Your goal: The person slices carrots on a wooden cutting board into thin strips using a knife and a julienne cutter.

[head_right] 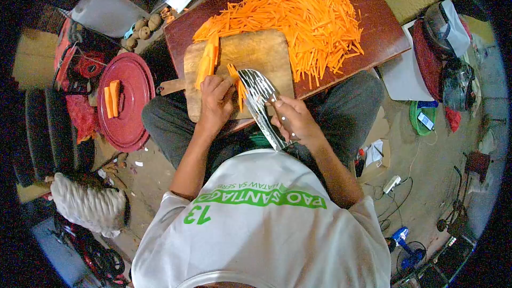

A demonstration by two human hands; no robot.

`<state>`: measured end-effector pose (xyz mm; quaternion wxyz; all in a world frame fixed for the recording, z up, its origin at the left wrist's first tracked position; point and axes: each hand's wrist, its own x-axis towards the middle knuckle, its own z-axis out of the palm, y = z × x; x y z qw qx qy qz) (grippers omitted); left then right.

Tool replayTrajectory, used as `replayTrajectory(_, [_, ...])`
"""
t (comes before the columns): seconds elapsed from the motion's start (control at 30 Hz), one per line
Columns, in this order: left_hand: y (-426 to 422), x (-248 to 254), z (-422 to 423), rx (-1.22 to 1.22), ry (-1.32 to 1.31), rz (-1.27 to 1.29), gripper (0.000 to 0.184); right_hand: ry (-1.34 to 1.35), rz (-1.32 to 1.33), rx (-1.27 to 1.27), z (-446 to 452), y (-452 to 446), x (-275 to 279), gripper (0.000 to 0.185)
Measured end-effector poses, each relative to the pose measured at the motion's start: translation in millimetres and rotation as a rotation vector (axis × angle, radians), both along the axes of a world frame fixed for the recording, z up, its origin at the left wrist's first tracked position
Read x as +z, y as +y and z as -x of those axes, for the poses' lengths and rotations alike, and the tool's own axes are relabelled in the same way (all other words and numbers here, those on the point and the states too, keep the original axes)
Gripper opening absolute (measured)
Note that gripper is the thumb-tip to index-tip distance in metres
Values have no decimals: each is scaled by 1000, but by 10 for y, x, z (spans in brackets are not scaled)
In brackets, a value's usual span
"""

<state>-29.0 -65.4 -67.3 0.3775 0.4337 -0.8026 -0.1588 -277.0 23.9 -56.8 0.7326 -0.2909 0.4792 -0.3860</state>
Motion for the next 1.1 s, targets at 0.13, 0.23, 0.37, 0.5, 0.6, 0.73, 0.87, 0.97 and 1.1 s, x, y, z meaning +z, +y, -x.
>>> replayTrajectory(0.13, [2,-40,-13,-8,32,-20,38,-100,-27,-30,-23,8,8,45])
replayTrajectory(0.23, [10,-44,-32,-27,-48,-4,41,-165,-28,-31,-6,3,6,46])
replayTrajectory(0.37, [-21,74,73,-74,-138,55,48,-180,25,-44,74,-5,22,46])
replayTrajectory(0.5, [-234,211,212,-168,-207,127,51,-151,94,-93,199,-91,170,46])
replayTrajectory(0.6, [-518,283,443,-225,-197,206,58,-71,133,-139,385,-222,253,45])
replayTrajectory(0.73, [-1059,391,903,-300,-158,325,53,72,235,-258,611,-483,564,43])
replayTrajectory(0.87, [-1429,491,1288,-319,-169,399,49,228,369,-357,862,-720,692,40])
replayTrajectory(0.97, [-1520,269,1353,-303,-200,372,42,306,362,-445,969,-742,750,37])
replayTrajectory(1.1, [-1464,71,995,-252,-100,297,42,314,335,-364,955,-487,675,36])
